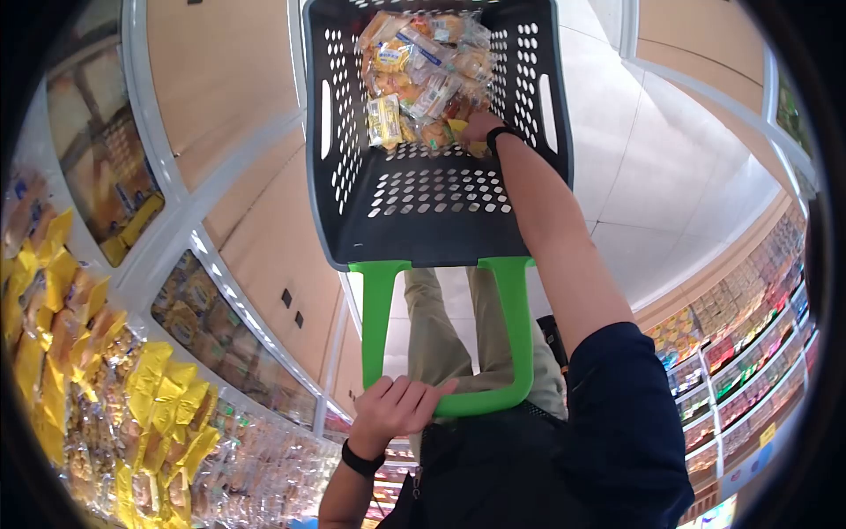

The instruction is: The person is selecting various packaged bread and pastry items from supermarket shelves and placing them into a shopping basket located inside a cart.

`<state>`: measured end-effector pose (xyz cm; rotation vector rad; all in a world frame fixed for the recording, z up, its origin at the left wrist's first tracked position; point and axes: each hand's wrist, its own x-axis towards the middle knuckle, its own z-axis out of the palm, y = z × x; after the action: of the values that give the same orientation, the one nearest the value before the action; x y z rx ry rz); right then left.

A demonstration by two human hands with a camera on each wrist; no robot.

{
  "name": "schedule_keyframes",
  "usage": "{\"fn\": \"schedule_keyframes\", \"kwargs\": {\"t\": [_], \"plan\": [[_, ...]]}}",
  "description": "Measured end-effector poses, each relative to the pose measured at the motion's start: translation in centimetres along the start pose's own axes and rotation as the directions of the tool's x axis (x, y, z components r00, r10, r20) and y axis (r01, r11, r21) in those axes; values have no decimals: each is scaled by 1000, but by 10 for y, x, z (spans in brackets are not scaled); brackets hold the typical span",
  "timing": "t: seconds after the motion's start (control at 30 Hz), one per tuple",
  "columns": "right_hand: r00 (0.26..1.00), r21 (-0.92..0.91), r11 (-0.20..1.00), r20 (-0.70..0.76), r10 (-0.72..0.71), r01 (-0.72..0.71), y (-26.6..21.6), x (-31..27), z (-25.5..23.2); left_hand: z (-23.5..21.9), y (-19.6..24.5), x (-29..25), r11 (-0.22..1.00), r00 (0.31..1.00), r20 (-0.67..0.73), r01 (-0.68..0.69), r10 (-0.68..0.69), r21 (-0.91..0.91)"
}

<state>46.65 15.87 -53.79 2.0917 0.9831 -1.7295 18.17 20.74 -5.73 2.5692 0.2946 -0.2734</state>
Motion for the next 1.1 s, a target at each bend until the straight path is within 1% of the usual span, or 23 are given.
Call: {"fn": "schedule_keyframes", "kwargs": {"t": [0.03,0.1,0.13,0.17,0.2,0.23,0.27,0.3,0.37,0.4,0.47,0.53,0.57,0.6,0.63,0.7,0.73,0.83,0.87,0.93,0.97,1.03,1.1], "plan": [[1000,16,1000,-16,8,-7,-4,-18,-18,0,1,-1,1000,1000,-1,-22,22,9],[966,246,964,204,-156,104,-7,-54,-63,2,6,-3,1000,995,-99,-3,5,23],[953,315,930,169,-252,190,-11,-78,-75,0,6,-4,999,994,-107,-14,18,34],[955,306,931,154,-256,200,-11,-90,-78,-2,9,-5,999,992,-126,-20,23,28],[973,495,862,122,-198,113,-15,-102,-79,-3,11,-6,999,989,-144,-26,29,22],[985,664,747,103,-138,35,-22,-121,-85,-6,14,-6,999,987,-159,-28,33,34],[986,819,570,32,-161,67,-31,-142,-89,-9,17,-7,999,985,-171,-20,25,29],[985,813,575,13,-173,90,-42,-165,-93,-12,19,-9,1000,983,-184,-13,17,24],[932,958,273,14,-363,92,-61,-209,-99,-13,22,-16,999,983,-179,-30,31,11],[918,981,188,23,-395,56,-70,-234,-100,-13,25,-19,998,986,-159,-48,44,-27],[851,990,-18,-130,-509,140,-97,-296,-97,-17,31,-25,999,988,-152,-35,29,-37],[727,957,-237,-284,-625,170,-113,-339,-86,-22,37,-29,999,989,-148,-24,17,-44],[786,947,-180,-321,-529,266,-118,-363,-82,-25,39,-29,998,997,-81,-12,7,-65],[758,936,-273,-341,-557,221,-121,-366,-66,-28,44,-32,996,1000,-15,3,-4,-85],[728,918,-360,-361,-583,167,-124,-371,-51,-31,51,-38,998,999,-34,6,-8,-64],[727,878,-400,-453,-515,263,-134,-437,-53,-39,54,-38,990,999,45,-18,25,-140],[766,873,-376,-464,-445,311,-145,-468,-54,-33,49,-47,995,986,166,-21,37,-96],[800,877,-198,-480,-361,437,-143,-506,-52,-65,65,-69,996,996,83,14,-22,93],[781,874,-163,-482,-397,457,-144,-528,-51,-71,69,-79,991,984,158,60,-78,117],[703,812,-169,-572,-423,559,-147,-567,-50,-74,70,-105,992,994,68,79,-85,95],[687,806,-145,-570,-451,574,-150,-578,-44,-74,69,-120,996,998,38,53,-56,68],[696,821,-194,-561,-448,537,-158,-590,-35,-79,64,-140,994,993,58,104,-106,31],[648,787,-215,-603,-466,578,-176,-605,-20,-84,59,-159,931,958,-191,138,-211,-338]]}}
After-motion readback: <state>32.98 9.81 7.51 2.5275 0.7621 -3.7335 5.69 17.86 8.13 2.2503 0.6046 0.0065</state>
